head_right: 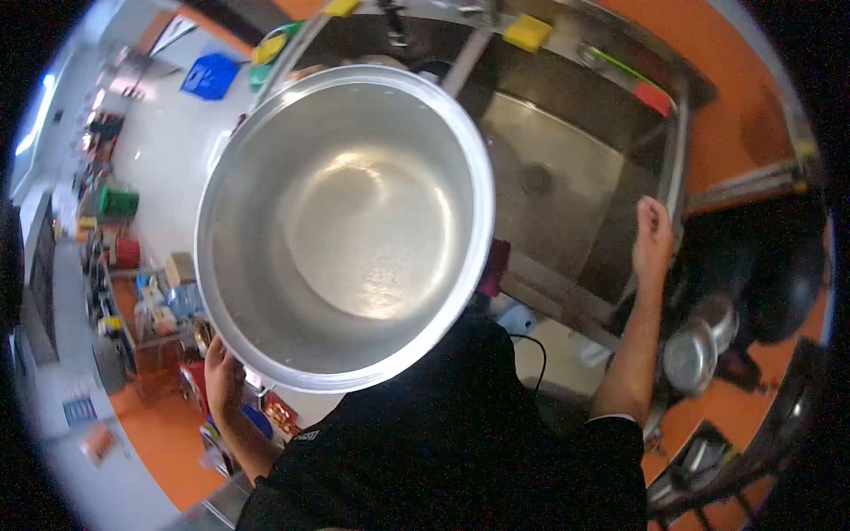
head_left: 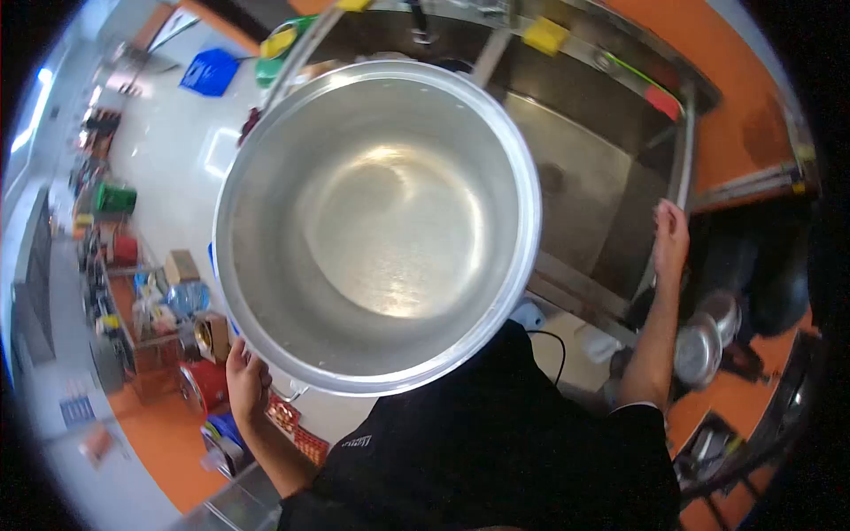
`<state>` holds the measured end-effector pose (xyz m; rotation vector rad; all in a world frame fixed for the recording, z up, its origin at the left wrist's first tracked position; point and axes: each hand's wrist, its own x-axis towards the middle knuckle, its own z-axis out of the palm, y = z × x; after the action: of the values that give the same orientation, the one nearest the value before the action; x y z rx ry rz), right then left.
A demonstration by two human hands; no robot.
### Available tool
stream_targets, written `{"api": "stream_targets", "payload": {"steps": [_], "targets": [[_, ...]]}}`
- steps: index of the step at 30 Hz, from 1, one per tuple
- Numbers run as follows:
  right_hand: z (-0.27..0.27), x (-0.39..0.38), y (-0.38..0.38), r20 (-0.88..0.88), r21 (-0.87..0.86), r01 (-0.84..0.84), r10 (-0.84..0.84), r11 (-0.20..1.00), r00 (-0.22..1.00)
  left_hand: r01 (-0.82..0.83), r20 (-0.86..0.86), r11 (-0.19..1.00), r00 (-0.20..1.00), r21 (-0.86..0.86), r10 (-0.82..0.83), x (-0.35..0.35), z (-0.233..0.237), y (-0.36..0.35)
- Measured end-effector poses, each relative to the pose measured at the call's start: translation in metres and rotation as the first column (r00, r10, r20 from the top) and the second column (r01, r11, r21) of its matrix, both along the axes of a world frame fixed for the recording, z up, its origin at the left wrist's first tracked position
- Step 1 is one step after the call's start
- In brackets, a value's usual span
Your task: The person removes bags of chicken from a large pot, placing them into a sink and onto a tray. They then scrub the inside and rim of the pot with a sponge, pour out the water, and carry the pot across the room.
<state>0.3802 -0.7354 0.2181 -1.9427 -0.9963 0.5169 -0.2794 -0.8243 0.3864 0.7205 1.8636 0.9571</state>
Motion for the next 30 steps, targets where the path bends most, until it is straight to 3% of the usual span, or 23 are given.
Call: {"api": "stream_targets", "payload": {"steps": [1, 3, 5, 6, 7, 8, 9, 11, 15, 17, 20, 23, 24, 27, 30], "targets": [[0.009, -0.027, 0.035, -0.166, 0.054, -0.069, 0.077, 0.996, 0.983, 0.023, 0.012, 1.000, 1.000, 0.002, -0.023, -0.011, -0.004, -0.006], [0.016, -0.078, 0.103, -0.486, 0.032, -0.299, 0.276, 0.954, 0.829, -0.041, 0.043, 0.999, 0.998, 0.016, 0.041, -0.017, -0.008, -0.011], [0.018, -0.124, 0.160, -0.786, 0.036, -0.478, 0.320, 0.877, 0.529, -0.075, 0.048, 0.997, 0.996, 0.032, 0.074, -0.016, -0.009, -0.013], [0.005, -0.139, 0.189, -0.870, 0.138, -0.544, 0.363, 0.828, 0.333, -0.093, 0.050, 0.995, 0.995, 0.040, 0.091, -0.014, -0.007, -0.013], [0.001, -0.155, 0.212, -0.915, 0.248, -0.591, 0.385, 0.768, 0.116, -0.113, 0.081, 0.991, 0.991, 0.068, 0.107, -0.009, -0.004, -0.013], [0.001, -0.167, 0.227, -0.904, 0.312, -0.637, 0.426, 0.705, 0.027, -0.156, 0.061, 0.985, 0.987, 0.069, 0.151, -0.005, -0.004, -0.014], [0.008, -0.176, 0.240, -0.899, 0.220, -0.646, 0.410, 0.731, 0.157, -0.172, 0.140, 0.979, 0.978, 0.108, 0.156, -0.008, -0.007, -0.019], [-0.005, -0.187, 0.284, -0.899, 0.365, -0.660, 0.432, 0.657, -0.067, -0.160, 0.109, 0.975, 0.984, 0.154, 0.144, 0.005, 0.006, -0.017], [0.026, -0.207, 0.303, -0.927, 0.244, -0.726, 0.375, 0.643, 0.020, -0.267, 0.258, 0.938, 0.944, 0.222, 0.207, 0.008, 0.009, -0.015], [0.028, -0.205, 0.319, -0.911, 0.259, -0.812, 0.412, 0.523, -0.025, -0.318, 0.282, 0.924, 0.926, 0.214, 0.253, 0.012, 0.016, -0.014], [0.008, -0.196, 0.355, -0.890, 0.126, -0.697, 0.391, 0.706, 0.234, -0.366, 0.353, 0.901, 0.895, 0.233, 0.273, 0.008, 0.008, -0.018], [0.018, -0.205, 0.365, -0.815, 0.168, -0.713, 0.502, 0.681, 0.288, -0.407, 0.492, 0.880, 0.834, 0.245, 0.249, 0.004, 0.005, -0.020], [0.018, -0.208, 0.363, -0.813, 0.171, -0.706, 0.503, 0.688, 0.294, -0.438, 0.499, 0.864, 0.822, 0.249, 0.274, 0.005, 0.005, -0.020], [0.029, -0.193, 0.368, -0.846, 0.234, -0.841, 0.529, 0.487, 0.071, -0.458, 0.488, 0.844, 0.824, 0.277, 0.287, -0.001, -0.002, -0.023], [0.080, -0.233, 0.317, -0.767, 0.106, -0.648, 0.477, 0.754, 0.429, -0.462, 0.513, 0.832, 0.817, 0.308, 0.264, -0.008, 0.003, -0.030]]}}
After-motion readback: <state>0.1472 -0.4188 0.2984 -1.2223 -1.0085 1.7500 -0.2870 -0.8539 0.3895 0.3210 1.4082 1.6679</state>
